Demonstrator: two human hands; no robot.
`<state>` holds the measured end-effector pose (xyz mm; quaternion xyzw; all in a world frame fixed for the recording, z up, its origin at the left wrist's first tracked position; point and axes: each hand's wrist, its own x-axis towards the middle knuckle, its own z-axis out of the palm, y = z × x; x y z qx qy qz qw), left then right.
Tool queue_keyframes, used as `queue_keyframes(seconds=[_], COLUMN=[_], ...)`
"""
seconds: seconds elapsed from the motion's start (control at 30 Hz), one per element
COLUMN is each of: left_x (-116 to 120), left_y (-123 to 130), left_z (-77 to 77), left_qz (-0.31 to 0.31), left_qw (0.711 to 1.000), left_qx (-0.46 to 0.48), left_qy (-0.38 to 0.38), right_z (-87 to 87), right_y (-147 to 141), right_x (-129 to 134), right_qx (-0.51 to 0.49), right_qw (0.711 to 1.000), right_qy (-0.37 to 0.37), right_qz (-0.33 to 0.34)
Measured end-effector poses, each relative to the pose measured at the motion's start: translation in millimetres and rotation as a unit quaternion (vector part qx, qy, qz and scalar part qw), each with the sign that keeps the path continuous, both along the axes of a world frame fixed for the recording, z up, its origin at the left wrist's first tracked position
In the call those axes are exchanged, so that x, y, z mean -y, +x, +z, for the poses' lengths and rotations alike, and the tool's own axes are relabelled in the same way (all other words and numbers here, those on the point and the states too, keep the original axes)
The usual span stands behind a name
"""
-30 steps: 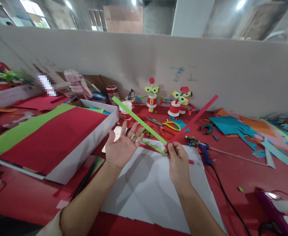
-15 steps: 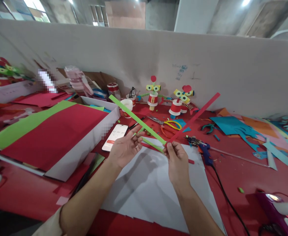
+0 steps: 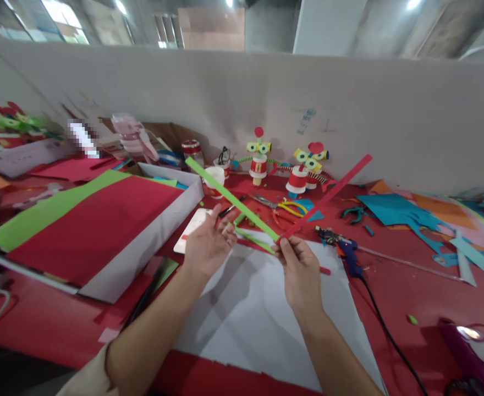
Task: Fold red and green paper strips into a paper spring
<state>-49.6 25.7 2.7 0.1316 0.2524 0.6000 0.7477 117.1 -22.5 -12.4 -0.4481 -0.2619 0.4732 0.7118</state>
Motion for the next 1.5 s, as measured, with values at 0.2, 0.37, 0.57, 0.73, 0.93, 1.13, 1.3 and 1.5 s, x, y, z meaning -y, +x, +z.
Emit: queue_keyframes(seconds=[0.2,0.37,0.57,0.73,0.93,1.13,1.3,1.5], left_x=[3.9,23.4,25.4,25.3,24.0,26.8,28.9,30.6], left_y=[5.7,28.2,29.8,28.8,27.6,26.8,31.8,34.0], left_z=[-7.8,-13.1,-10.9,-11.8,-13.9,-16.5,-20.4,-12.8], left_qz=[-0.087,-0.172,-0.11,-0.132,-0.109,-0.066,-0.079,-0.14], left_qw=[0.973,0.923,0.947,0.944,0.905,0.789,0.843,0.918], left_qx=[-0.204,-0.297,-0.27,-0.278,-0.367,-0.553,-0.477,-0.334], left_qy=[0.061,0.17,0.134,0.116,0.186,0.261,0.234,0.162], right_z=[3.8,2.1,-2.0,-1.4,-3.1,-2.4,-0.9,1.6], right_y=[-7.9,-13.2,-12.5,-13.0,-13.2,-8.1,-3.4,-1.0], right_x=[3.9,11.1,13.1,13.9,17.0,14.1,12.6,14.9], right_qx=[0.015,0.11,0.208,0.259,0.28,0.347,0.4,0.427], right_qw=[0.999,0.989,0.972,0.96,0.955,0.93,0.91,0.899], right_qy=[-0.018,-0.04,-0.076,-0.061,-0.046,-0.058,-0.046,-0.047], right_qz=[0.035,0.09,0.076,0.085,0.087,0.108,0.095,0.083])
